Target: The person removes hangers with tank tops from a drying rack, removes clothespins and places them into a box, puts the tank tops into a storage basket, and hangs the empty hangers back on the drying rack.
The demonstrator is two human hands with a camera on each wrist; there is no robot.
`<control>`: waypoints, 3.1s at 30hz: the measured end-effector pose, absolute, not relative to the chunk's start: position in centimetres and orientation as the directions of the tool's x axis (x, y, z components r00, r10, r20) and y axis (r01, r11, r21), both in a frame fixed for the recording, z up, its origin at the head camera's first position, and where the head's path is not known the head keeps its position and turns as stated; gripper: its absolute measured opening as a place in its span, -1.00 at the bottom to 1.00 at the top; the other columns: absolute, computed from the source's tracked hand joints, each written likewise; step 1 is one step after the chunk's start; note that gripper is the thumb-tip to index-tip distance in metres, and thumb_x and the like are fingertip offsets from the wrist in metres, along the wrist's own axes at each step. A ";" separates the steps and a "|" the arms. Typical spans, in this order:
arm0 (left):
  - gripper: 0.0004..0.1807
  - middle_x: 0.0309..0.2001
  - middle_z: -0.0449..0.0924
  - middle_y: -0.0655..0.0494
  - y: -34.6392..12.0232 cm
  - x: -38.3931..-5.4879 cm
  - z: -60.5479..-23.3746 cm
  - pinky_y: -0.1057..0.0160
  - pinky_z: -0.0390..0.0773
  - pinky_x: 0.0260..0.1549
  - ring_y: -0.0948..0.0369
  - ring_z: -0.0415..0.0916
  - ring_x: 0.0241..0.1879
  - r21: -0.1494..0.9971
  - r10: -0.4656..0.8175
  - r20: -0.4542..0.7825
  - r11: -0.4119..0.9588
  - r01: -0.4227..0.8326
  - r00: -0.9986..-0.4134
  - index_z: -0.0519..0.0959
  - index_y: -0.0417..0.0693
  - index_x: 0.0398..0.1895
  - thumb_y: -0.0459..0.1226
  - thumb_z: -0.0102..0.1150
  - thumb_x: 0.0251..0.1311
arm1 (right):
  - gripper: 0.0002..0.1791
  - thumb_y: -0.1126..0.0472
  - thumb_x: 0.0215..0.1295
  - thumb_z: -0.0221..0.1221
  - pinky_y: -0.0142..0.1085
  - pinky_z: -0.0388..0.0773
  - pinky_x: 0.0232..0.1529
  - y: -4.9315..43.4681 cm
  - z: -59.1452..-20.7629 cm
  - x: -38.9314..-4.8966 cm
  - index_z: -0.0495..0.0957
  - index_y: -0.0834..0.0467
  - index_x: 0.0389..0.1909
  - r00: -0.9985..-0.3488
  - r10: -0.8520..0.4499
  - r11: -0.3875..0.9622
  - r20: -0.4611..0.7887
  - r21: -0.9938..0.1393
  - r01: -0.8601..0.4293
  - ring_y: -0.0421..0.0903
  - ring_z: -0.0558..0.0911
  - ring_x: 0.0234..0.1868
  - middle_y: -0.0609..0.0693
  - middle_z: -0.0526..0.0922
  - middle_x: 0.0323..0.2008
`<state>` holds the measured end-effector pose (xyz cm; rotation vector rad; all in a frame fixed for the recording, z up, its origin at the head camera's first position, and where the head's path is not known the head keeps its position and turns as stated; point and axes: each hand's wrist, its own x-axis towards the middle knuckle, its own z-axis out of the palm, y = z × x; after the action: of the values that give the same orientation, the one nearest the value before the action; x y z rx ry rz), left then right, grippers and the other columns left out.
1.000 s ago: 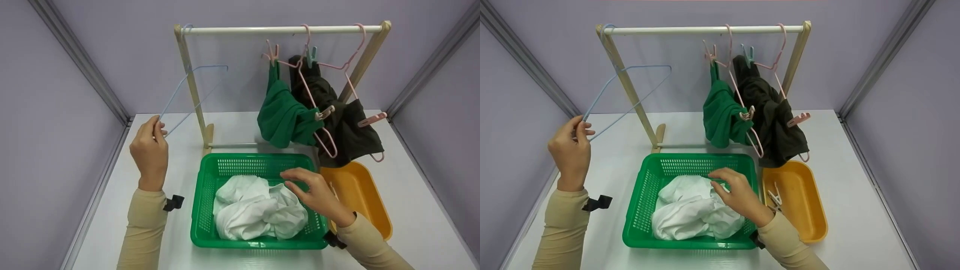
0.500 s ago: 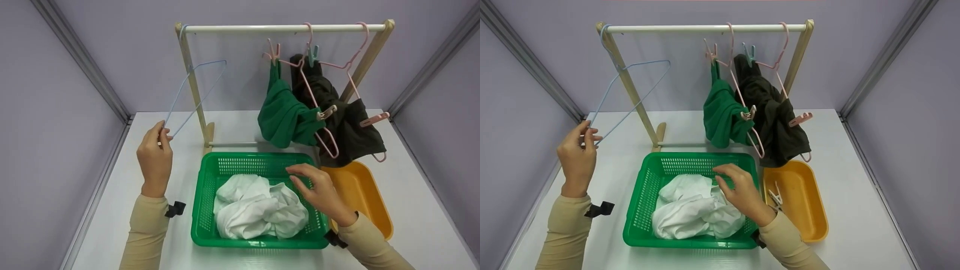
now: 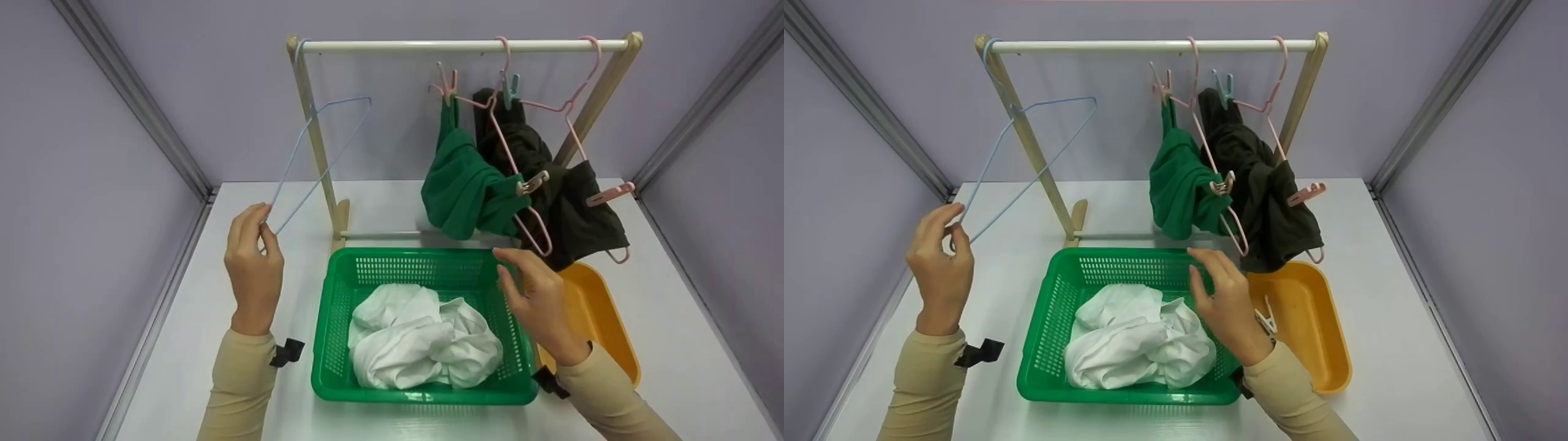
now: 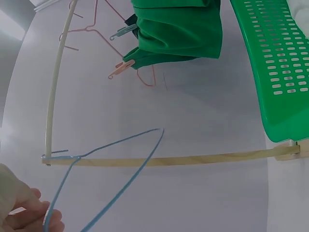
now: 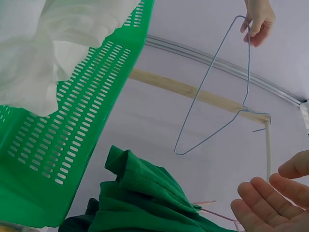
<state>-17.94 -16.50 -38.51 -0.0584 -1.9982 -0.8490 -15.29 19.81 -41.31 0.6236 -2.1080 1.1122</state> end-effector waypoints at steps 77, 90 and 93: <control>-0.85 -0.15 0.71 0.02 -11.6 -15.7 -44.6 0.14 0.64 -0.13 0.10 0.67 -0.10 0.531 0.305 0.285 0.739 0.415 -0.909 0.67 -0.12 -0.17 -0.30 0.18 0.27 | -0.68 0.25 0.50 -0.08 0.12 0.42 -0.01 22.5 -40.3 -23.9 0.51 0.42 -0.05 -0.705 0.245 0.880 0.666 -0.458 -0.127 0.30 0.52 -0.08 0.37 0.59 -0.12; -0.85 -0.15 0.72 0.01 -11.8 -15.7 -45.0 0.13 0.64 -0.11 0.09 0.67 -0.10 0.521 0.295 0.288 0.750 0.408 -0.911 0.68 -0.13 -0.18 -0.29 0.18 0.27 | -0.71 0.25 0.48 -0.06 0.15 0.55 -0.35 22.7 -40.4 -23.6 0.54 0.39 -0.18 -0.666 0.262 0.877 0.698 -0.461 -0.139 0.33 0.62 -0.38 0.33 0.66 -0.24; -0.85 -0.15 0.72 0.01 -11.8 -15.7 -45.0 0.13 0.64 -0.11 0.09 0.67 -0.10 0.524 0.293 0.279 0.752 0.401 -0.914 0.68 -0.13 -0.18 -0.29 0.18 0.27 | -0.70 0.23 0.48 -0.09 0.16 0.53 -0.35 22.5 -39.9 -23.5 0.53 0.37 -0.15 -0.714 0.287 0.868 0.638 -0.489 -0.088 0.33 0.60 -0.37 0.34 0.64 -0.24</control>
<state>-15.75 -11.76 -44.96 -0.5540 -2.7703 -0.8891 -23.51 22.46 -39.90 -0.1435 -2.2826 0.6424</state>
